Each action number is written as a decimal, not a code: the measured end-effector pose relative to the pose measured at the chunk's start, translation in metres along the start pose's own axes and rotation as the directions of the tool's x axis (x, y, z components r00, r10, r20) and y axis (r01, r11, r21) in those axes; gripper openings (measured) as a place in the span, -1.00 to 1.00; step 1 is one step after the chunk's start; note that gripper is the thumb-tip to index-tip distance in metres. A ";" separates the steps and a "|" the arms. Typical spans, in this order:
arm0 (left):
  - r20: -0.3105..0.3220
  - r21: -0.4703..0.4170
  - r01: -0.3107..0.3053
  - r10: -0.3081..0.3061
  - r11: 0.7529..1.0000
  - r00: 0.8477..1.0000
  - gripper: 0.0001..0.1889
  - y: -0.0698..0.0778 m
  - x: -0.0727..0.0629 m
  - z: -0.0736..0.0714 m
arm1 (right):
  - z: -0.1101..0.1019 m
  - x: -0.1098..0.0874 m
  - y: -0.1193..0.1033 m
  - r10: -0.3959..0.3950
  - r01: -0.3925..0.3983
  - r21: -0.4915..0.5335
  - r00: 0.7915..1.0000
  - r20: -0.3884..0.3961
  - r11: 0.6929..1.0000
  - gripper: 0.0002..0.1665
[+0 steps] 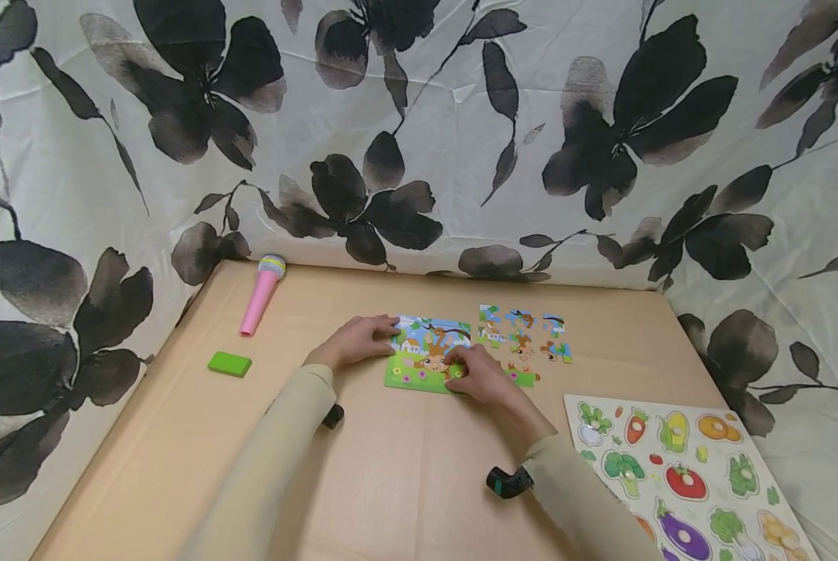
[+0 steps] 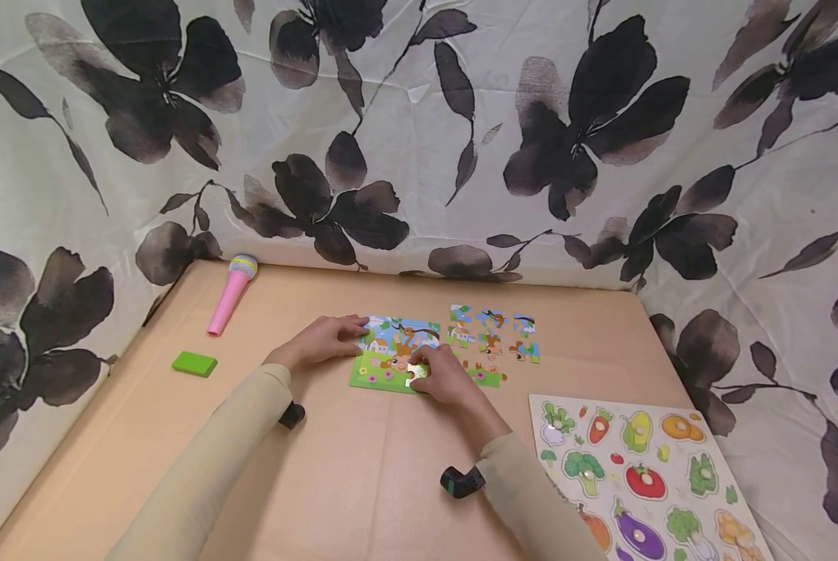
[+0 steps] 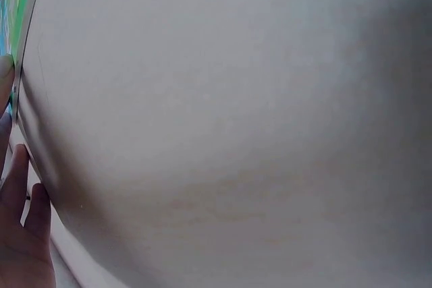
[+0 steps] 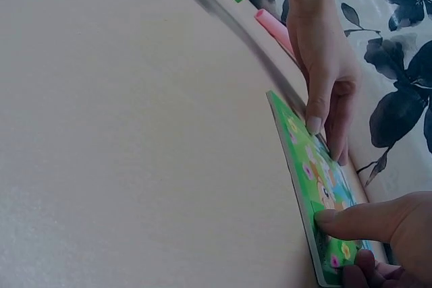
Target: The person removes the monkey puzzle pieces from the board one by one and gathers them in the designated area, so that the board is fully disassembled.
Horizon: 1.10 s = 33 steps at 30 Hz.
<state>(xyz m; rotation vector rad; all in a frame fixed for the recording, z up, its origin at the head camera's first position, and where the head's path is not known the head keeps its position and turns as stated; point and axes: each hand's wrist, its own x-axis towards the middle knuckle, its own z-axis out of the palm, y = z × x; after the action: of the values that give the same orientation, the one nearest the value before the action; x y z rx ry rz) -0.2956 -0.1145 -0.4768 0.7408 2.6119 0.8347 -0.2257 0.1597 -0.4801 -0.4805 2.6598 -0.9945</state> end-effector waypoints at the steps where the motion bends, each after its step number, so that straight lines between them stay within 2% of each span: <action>1: -0.001 -0.003 0.000 0.000 1.000 1.000 -0.49 0.000 0.000 0.000 | 0.000 0.000 0.000 -0.003 0.003 -0.004 1.000 -0.010 1.000 -0.64; 11: 0.000 0.004 -0.007 0.007 1.000 1.000 -0.50 -0.002 0.000 0.001 | 0.011 -0.003 0.002 -0.017 0.019 0.018 0.993 -0.117 1.000 -0.63; 17: 0.005 0.001 0.006 -0.006 1.000 1.000 -0.49 -0.003 0.000 0.002 | 0.015 -0.004 0.003 0.005 0.003 0.042 0.979 -0.202 0.999 -0.62; 22: 0.005 0.004 0.005 -0.005 1.000 1.000 -0.49 -0.002 -0.002 0.001 | 0.014 -0.003 0.003 0.012 0.012 0.086 0.964 -0.264 0.996 -0.73; 29: -0.013 0.013 -0.033 0.033 0.999 0.999 -0.50 -0.005 0.000 0.003 | 0.017 0.000 0.006 0.098 -0.061 0.160 0.966 -0.241 0.985 -0.78; 33: -0.011 0.018 -0.020 0.020 1.000 1.000 -0.50 -0.004 0.001 0.003 | 0.017 0.004 0.007 0.113 -0.069 0.187 0.965 -0.236 0.980 -0.77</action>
<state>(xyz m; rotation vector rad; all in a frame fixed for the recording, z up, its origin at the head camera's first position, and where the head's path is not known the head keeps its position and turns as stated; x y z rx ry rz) -0.2964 -0.1157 -0.4823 0.7706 2.6289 0.8242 -0.2245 0.1536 -0.4981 -0.2044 2.7389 -1.3245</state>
